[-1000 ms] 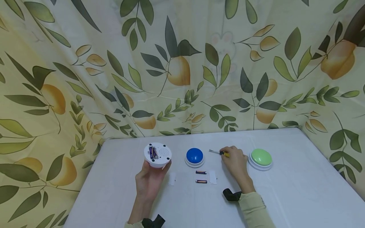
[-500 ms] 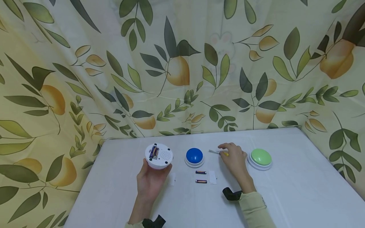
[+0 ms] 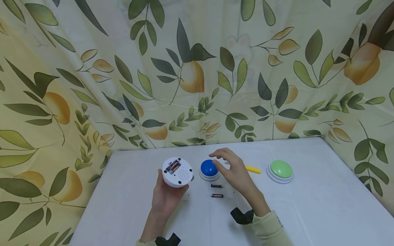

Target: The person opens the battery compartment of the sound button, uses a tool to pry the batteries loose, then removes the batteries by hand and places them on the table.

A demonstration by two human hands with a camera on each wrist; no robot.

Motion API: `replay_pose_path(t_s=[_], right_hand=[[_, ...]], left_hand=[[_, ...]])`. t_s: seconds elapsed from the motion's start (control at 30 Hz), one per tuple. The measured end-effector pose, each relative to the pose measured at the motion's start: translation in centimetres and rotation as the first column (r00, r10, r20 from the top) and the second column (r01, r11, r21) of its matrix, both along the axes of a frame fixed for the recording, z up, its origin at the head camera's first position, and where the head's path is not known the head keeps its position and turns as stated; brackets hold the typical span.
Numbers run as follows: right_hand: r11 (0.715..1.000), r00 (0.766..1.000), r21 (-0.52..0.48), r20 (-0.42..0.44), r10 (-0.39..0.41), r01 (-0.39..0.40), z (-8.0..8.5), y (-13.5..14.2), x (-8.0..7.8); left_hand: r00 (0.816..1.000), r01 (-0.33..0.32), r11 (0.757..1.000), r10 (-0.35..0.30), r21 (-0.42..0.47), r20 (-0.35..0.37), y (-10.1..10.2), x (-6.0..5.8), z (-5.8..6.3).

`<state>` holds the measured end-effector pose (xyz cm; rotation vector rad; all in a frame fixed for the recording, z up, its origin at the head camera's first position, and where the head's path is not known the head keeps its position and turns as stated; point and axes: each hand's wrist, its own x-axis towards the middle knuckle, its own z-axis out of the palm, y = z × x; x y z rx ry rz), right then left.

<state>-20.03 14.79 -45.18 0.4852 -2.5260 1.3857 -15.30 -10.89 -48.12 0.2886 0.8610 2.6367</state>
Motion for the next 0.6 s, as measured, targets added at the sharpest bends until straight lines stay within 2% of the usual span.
replay_pose_path(t_s=[0.17,0.33,0.6], right_hand=[[0.996,0.996,-0.033,-0.032,0.088,-0.089,0.9,-1.3,1.2],[0.991,0.991,-0.038,-0.04,0.128,-0.129,1.6,-1.6,1.8],[0.977,0.978,-0.069,-0.069,0.198,-0.202,2.4,-2.2,2.7]], left_hand=[[0.999,0.035,0.998,-0.036,-0.058,-0.02,0.2,0.3,0.2],[0.993,0.099,0.994,-0.102,-0.053,-0.053,0.5,0.4,0.3],[0.985,0.17,0.983,-0.172,-0.07,-0.029,0.7,0.6,0.1]])
